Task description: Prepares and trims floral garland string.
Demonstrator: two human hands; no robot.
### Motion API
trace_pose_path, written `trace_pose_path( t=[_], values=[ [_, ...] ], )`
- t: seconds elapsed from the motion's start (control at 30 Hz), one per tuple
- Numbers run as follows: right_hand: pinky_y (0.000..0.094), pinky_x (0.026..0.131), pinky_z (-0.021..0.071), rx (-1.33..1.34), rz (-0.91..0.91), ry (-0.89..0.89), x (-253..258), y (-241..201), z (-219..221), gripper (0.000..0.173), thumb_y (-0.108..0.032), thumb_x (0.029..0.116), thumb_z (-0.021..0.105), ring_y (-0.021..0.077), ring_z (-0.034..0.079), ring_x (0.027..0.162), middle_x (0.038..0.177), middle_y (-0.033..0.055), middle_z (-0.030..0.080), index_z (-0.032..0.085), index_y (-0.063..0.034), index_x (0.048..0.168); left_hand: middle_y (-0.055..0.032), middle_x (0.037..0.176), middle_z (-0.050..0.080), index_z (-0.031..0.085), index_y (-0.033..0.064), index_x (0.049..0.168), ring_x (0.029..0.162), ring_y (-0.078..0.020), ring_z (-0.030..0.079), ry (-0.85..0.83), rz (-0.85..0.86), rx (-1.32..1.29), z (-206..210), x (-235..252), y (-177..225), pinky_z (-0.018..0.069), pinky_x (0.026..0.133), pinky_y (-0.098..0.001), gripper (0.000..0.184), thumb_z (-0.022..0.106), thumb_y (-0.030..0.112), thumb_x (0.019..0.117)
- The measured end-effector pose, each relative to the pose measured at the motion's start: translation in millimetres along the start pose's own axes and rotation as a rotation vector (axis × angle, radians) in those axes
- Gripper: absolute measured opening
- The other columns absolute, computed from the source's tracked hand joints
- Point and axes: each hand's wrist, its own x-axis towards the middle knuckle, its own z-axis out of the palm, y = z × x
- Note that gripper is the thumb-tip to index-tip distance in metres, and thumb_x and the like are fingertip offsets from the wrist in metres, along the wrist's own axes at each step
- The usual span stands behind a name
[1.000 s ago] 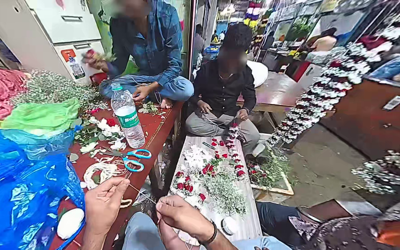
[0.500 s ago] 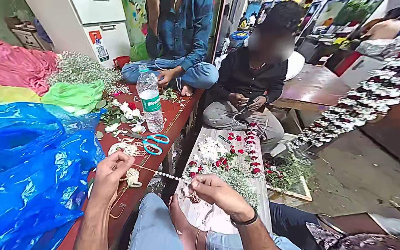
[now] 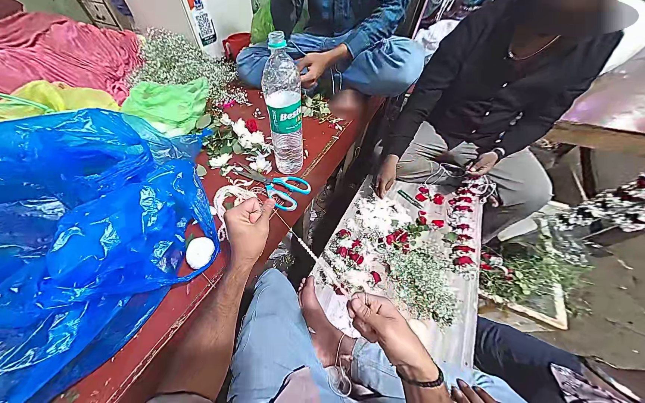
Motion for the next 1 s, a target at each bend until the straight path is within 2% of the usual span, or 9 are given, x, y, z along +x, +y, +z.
trace_pose_path(
  t=[0.3,0.4,0.47,0.57,0.67,0.77,0.83,0.9,1.0],
  values=[
    [0.0188,0.042,0.0313,-0.090,0.195,0.052,-76.9,88.6,-103.6,0.026,-0.033,0.1016,0.062,-0.0003,0.038,0.045,0.057,-0.0086,0.046,0.069,-0.0162,0.083,0.0059,0.053,0.032,0.034,0.0189,0.063,0.044,-0.0070,0.028,0.102,0.093,0.084,-40.0,26.5,-10.6,0.0256,0.044,-0.0231,0.051,0.072,0.019,0.0964],
    [0.0250,0.062,0.0479,-0.429,0.276,0.145,-82.6,93.4,-132.3,0.022,-0.024,0.1002,0.060,0.0049,0.058,0.065,0.074,-0.0039,0.067,0.074,-0.0136,0.087,0.0058,0.054,0.033,0.035,0.0186,0.062,0.045,-0.0069,0.030,-0.008,0.084,0.072,-38.5,18.3,2.1,0.0264,0.045,-0.0231,0.052,0.076,0.020,0.0937],
    [0.0392,0.083,0.0549,-0.713,0.438,0.087,-71.0,87.4,-138.4,0.023,-0.033,0.0974,0.064,0.0148,0.067,0.087,0.093,0.0029,0.072,0.075,-0.0115,0.099,0.0052,0.055,0.034,0.035,0.0183,0.062,0.047,-0.0073,0.031,-0.151,0.088,0.032,-41.6,12.5,14.3,0.0270,0.046,-0.0238,0.052,0.077,0.022,0.0931],
    [0.0615,0.107,0.0451,-1.058,0.508,0.060,-22.1,68.5,-99.1,0.065,-0.060,0.0868,0.071,0.0318,0.062,0.123,0.128,0.0133,0.068,0.067,-0.0161,0.134,0.0041,0.060,0.043,0.038,0.0161,0.060,0.054,-0.0069,0.041,-0.447,0.145,-0.042,-47.7,3.8,30.3,0.0345,0.051,-0.0244,0.053,0.079,0.027,0.0907],
    [0.0522,0.122,0.0329,-0.891,0.040,0.047,45.8,41.5,-20.7,0.083,-0.056,0.0899,0.071,0.0248,0.043,0.146,0.156,0.0083,0.050,0.045,-0.0132,0.156,0.0049,0.063,0.044,0.039,0.0149,0.059,0.059,-0.0042,0.042,-0.616,0.175,-0.079,-43.5,-2.5,34.0,0.0338,0.055,-0.0214,0.053,0.080,0.029,0.0907],
    [0.0421,0.113,0.0474,-0.234,-0.331,-0.181,101.4,36.0,44.0,0.064,-0.029,0.1002,0.064,0.0199,0.058,0.130,0.141,0.0108,0.062,0.043,0.0008,0.152,0.0054,0.065,0.044,0.041,0.0148,0.060,0.060,-0.0034,0.042,-0.641,0.160,-0.076,-43.9,-3.0,29.0,0.0337,0.055,-0.0205,0.051,0.080,0.028,0.0912],
    [0.0304,0.076,0.0562,-0.019,-0.345,-0.187,108.4,37.0,62.5,0.031,-0.018,0.1036,0.059,0.0103,0.065,0.083,0.096,0.0044,0.070,0.065,0.0018,0.127,0.0059,0.065,0.044,0.042,0.0153,0.061,0.061,-0.0034,0.042,-0.569,0.171,-0.040,-50.6,2.6,23.8,0.0350,0.056,-0.0210,0.049,0.078,0.026,0.0924],
    [0.0205,0.055,0.0411,0.016,-0.321,-0.140,97.7,38.9,59.0,0.024,-0.021,0.1057,0.055,0.0010,0.048,0.059,0.072,-0.0059,0.059,0.071,-0.0039,0.101,0.0057,0.063,0.045,0.041,0.0154,0.061,0.060,-0.0046,0.044,-0.411,0.171,-0.008,-61.2,8.4,17.9,0.0386,0.057,-0.0222,0.047,0.077,0.018,0.0909],
    [0.0204,0.053,0.0390,-0.050,-0.284,-0.083,67.8,34.2,36.7,0.028,-0.026,0.1076,0.051,0.0008,0.045,0.057,0.068,-0.0074,0.055,0.069,-0.0082,0.095,0.0081,0.061,0.040,0.039,0.0175,0.061,0.056,-0.0022,0.039,-0.225,0.164,0.061,-64.4,8.0,13.6,0.0329,0.054,-0.0203,0.048,0.077,0.020,0.0906]
  ],
)
